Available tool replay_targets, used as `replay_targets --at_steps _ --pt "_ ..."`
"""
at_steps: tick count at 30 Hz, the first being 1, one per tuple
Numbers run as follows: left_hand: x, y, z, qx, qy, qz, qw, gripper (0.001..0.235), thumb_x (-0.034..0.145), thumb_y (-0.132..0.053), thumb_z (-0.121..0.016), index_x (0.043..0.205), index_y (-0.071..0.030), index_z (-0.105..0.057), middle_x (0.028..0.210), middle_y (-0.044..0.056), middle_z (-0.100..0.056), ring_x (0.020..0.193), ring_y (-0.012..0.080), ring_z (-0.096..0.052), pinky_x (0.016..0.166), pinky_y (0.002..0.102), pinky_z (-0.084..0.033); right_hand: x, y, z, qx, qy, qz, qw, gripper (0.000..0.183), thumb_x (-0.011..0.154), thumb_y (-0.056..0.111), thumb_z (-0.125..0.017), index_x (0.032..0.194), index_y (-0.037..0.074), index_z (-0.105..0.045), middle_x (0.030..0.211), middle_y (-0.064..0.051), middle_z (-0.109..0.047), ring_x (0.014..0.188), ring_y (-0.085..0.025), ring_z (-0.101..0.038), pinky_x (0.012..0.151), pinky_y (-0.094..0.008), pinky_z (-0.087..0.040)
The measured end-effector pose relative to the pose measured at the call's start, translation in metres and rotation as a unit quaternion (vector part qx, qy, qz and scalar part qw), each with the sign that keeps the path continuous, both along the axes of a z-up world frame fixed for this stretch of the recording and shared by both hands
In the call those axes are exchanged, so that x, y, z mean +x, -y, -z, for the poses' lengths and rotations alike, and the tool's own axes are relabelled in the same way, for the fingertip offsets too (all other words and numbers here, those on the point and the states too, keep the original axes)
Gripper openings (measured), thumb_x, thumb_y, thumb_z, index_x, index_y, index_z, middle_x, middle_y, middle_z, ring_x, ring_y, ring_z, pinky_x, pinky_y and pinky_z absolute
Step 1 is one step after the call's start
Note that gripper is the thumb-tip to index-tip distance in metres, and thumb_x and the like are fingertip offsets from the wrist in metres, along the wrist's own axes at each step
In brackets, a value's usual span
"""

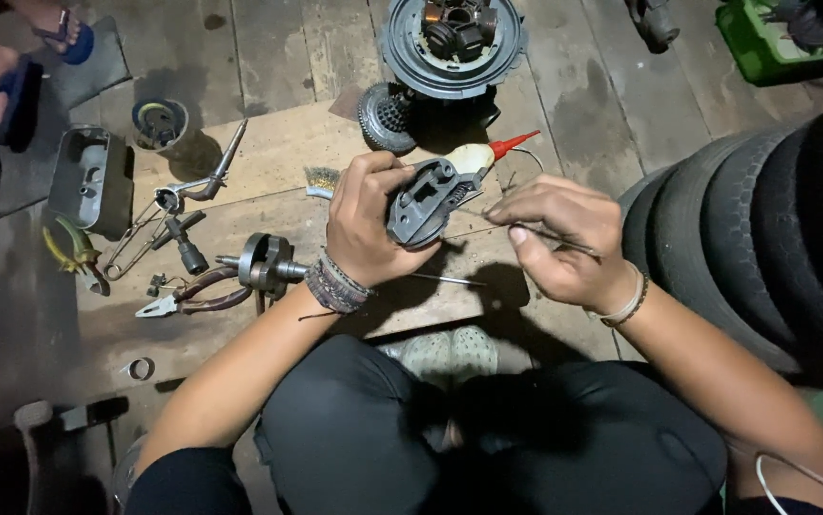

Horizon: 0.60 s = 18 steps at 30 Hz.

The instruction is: A person uses a small metal pick to clean the internal passages and orifices of a disassembled carburetor part.

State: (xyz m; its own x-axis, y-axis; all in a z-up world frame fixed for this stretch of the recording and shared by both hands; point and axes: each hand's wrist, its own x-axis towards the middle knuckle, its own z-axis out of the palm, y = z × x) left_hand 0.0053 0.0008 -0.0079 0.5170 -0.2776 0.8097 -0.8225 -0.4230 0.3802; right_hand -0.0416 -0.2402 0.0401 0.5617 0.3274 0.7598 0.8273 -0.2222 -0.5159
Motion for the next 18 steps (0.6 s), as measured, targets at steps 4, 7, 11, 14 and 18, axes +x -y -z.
replay_targets --at_steps 4,7,11,14,18 --pt "0.0 0.001 0.002 0.002 -0.002 -0.003 1.0 0.058 0.07 -0.035 -0.092 0.11 -0.009 -0.057 0.105 0.01 -0.057 0.09 0.0317 -0.065 0.081 0.045 -0.054 0.002 0.003 0.003 0.0 -0.008 0.014 1.0 0.019 0.098 0.011 -0.059 0.094 0.001 -0.074 0.085 -0.017 -0.074 0.075 -0.04 -0.073 0.066 -0.046 -0.057" --pt "-0.001 0.002 -0.002 0.003 0.0 0.001 1.0 0.058 0.069 -0.033 -0.091 0.109 -0.009 -0.057 0.104 0.01 -0.057 0.09 0.0316 -0.065 0.08 0.045 -0.054 0.0 -0.001 0.006 0.0 -0.012 0.012 1.0 0.018 0.098 0.01 -0.059 0.092 0.003 -0.074 0.086 -0.016 -0.075 0.074 -0.041 -0.072 0.066 -0.046 -0.057" --pt "-0.001 0.0 -0.003 0.002 -0.003 0.01 1.0 0.058 0.07 -0.032 -0.091 0.11 -0.008 -0.056 0.103 0.012 -0.057 0.089 0.031 -0.064 0.079 0.045 -0.055 -0.001 0.0 0.002 0.032 -0.054 -0.001 0.998 0.019 0.1 0.012 -0.059 0.094 0.001 -0.073 0.085 -0.017 -0.074 0.075 -0.041 -0.073 0.067 -0.047 -0.057" --pt "0.0 -0.001 -0.002 0.0 -0.005 0.004 1.0 0.059 0.07 -0.035 -0.091 0.111 -0.01 -0.056 0.104 0.011 -0.057 0.09 0.0314 -0.064 0.079 0.045 -0.054 0.002 0.003 0.002 0.017 -0.047 0.009 0.999 0.017 0.099 0.01 -0.059 0.096 0.001 -0.073 0.084 -0.018 -0.074 0.075 -0.042 -0.073 0.067 -0.048 -0.057" --pt "-0.001 0.001 -0.003 0.0 -0.005 0.002 1.0 0.059 0.07 -0.035 -0.092 0.111 -0.01 -0.057 0.105 0.011 -0.057 0.091 0.0314 -0.064 0.08 0.044 -0.054 0.003 0.005 0.01 0.013 -0.037 0.017 0.999 0.017 0.099 0.01 -0.059 0.094 0.001 -0.074 0.084 -0.018 -0.074 0.076 -0.042 -0.073 0.067 -0.047 -0.057"
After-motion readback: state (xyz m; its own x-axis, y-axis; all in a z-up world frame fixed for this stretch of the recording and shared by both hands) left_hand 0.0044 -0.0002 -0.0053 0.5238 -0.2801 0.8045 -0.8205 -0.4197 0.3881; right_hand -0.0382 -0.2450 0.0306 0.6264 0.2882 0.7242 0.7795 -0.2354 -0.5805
